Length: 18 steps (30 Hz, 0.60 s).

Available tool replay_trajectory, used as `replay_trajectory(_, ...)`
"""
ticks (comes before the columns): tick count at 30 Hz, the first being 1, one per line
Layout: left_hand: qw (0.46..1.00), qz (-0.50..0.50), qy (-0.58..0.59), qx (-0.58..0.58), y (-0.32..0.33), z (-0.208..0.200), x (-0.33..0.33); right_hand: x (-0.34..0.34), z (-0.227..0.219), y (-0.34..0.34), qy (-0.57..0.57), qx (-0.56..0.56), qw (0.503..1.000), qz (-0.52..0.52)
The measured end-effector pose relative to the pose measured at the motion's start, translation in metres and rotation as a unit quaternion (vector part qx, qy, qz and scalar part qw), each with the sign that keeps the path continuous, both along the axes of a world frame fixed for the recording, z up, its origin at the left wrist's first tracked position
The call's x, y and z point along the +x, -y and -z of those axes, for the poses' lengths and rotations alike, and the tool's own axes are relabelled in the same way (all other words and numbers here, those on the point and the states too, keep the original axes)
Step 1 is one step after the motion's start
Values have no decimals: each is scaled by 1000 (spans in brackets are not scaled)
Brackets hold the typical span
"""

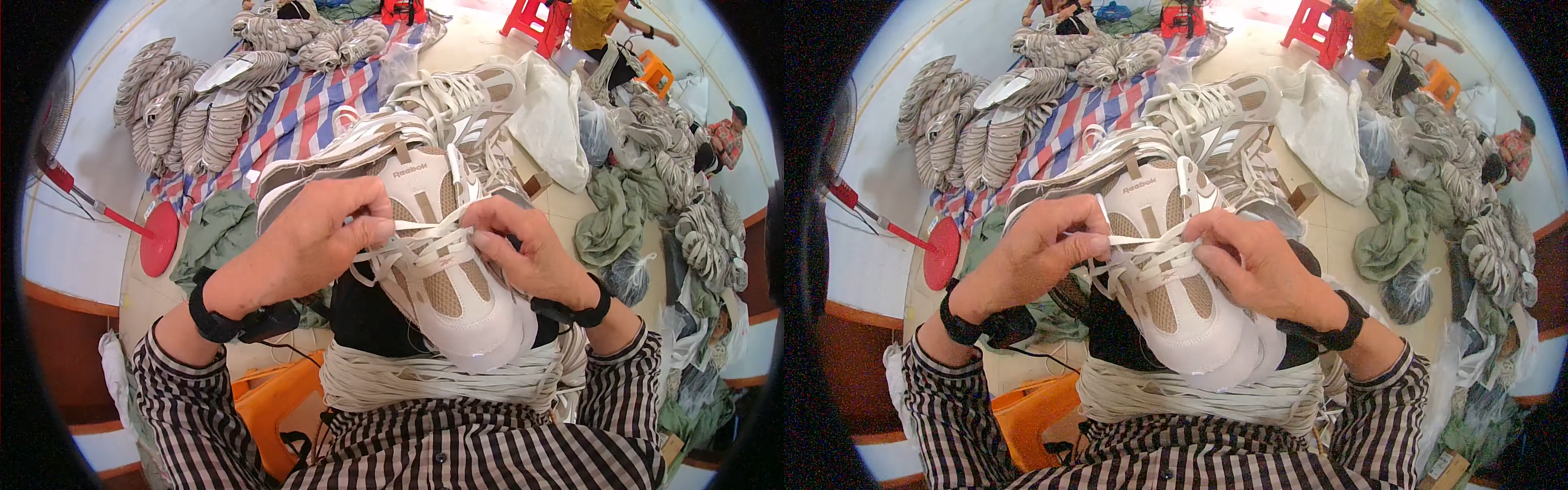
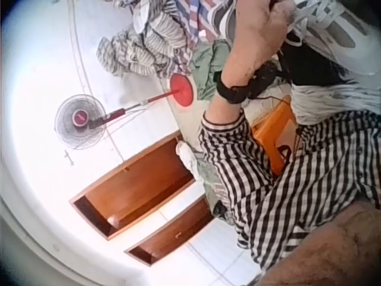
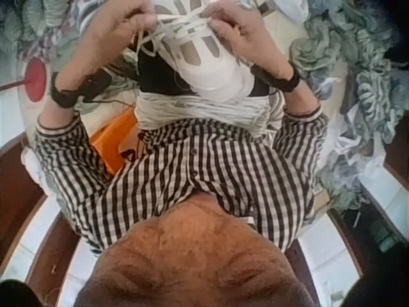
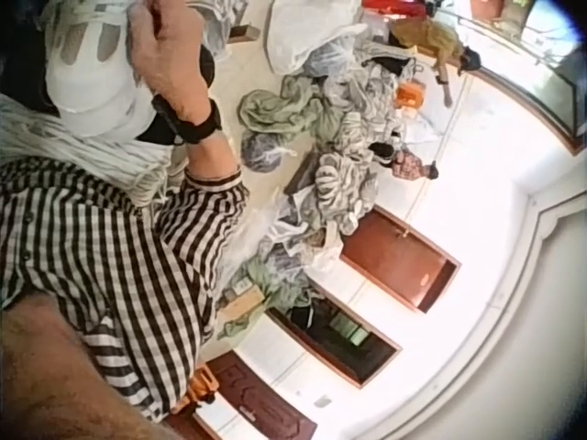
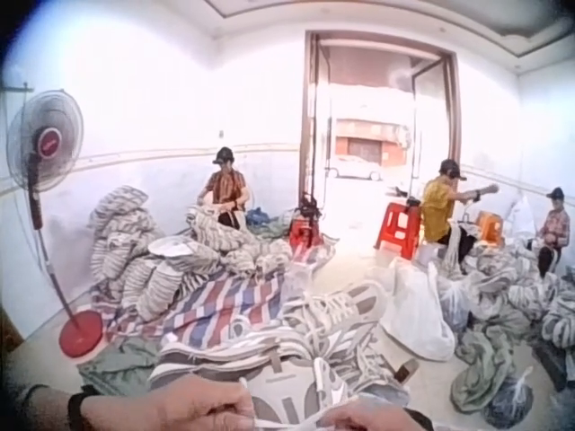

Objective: Threading laces through the eyelets of a shoe component in a manufacturing setting.

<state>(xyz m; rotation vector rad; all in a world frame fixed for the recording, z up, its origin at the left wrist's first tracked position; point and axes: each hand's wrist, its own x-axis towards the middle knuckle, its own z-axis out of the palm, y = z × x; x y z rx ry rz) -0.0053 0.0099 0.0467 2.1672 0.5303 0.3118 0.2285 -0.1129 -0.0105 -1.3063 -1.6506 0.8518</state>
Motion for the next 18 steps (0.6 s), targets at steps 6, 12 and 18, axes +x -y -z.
replay_trajectory(6,985,-60,-5,-160,-4,0,5,0,3,-1,27,34,999,8)
replay_trajectory(12,989,-21,-28,145,4,6,-1,3,6,-1,-75,-43,996,12)
replay_trajectory(18,892,47,-23,449,7,21,-6,-1,-8,-1,22,14,999,43)
